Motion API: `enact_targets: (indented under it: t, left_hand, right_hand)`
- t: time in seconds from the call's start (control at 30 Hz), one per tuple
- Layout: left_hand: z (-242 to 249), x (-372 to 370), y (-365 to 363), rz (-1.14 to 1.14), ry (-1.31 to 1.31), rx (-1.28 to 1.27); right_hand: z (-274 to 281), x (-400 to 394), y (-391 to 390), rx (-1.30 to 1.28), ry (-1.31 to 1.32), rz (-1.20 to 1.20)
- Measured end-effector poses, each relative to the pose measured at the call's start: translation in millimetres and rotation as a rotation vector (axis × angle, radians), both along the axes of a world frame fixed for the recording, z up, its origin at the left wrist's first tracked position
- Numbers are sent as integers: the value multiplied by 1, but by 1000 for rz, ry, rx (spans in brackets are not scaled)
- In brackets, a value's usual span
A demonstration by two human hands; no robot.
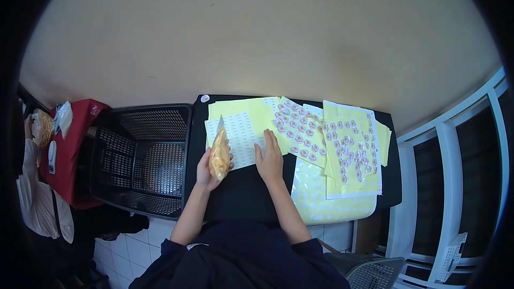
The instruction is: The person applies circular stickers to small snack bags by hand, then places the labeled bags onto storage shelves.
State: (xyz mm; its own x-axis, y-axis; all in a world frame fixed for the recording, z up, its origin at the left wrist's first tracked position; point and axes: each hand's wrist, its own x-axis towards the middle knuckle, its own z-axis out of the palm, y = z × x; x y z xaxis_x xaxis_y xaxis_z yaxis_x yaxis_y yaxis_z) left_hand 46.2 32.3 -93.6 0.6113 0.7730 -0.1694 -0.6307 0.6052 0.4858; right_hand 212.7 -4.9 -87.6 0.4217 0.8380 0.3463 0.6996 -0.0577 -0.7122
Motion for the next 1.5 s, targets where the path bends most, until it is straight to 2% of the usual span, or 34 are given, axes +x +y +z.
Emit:
enact_targets:
  t: [0.1, 0.17, 0.47, 0.9, 1.07, 1.1, 1.13, 1.17, 1.2, 1.27, 1.33, 1.4, 1.5]
  left_hand:
    - [-14, 13, 8, 1, 125, -73]
    - [-22, 12, 8, -19, 115, -89]
    - [-27, 8, 10, -95, 71, -97]
    - [-18, 10, 8, -79, 132, -90]
    - [-19, 15, 5, -58, 122, -57]
    - [-14, 19, 1, -5, 188, 46]
    - [-10, 22, -2, 49, 253, 149]
    - [-8, 24, -3, 77, 235, 166]
    - [-11, 25, -4, 79, 233, 172]
    - [-20, 29, -7, 224, 482, 609]
    - [4, 34, -18, 228, 469, 575]
    - [15, 38, -23, 315, 563, 742]
    - [20, 37, -28, 329, 656, 833]
  right_hand:
    - [-17, 1, 6, -27, -115, -11]
    - [-30, 1, 5, -27, -248, -32]
    - [-24, 2, 6, -19, -73, -81]
    - [-13, 5, 14, -36, -85, -116]
    - [-15, 9, 18, -31, 7, -110]
    - [-20, 15, 18, -26, 6, -109]
    - [-24, 21, 18, 43, 190, -102]
    - [-29, 25, 19, 113, 372, -92]
    - [-22, 23, 18, 119, 371, -89]
    - [8, 15, 8, 277, 579, -100]
    - [34, -1, -3, 209, 587, 21]
    - [55, -20, -9, 124, 447, 92]
    - [61, -31, -9, 113, 367, 80]
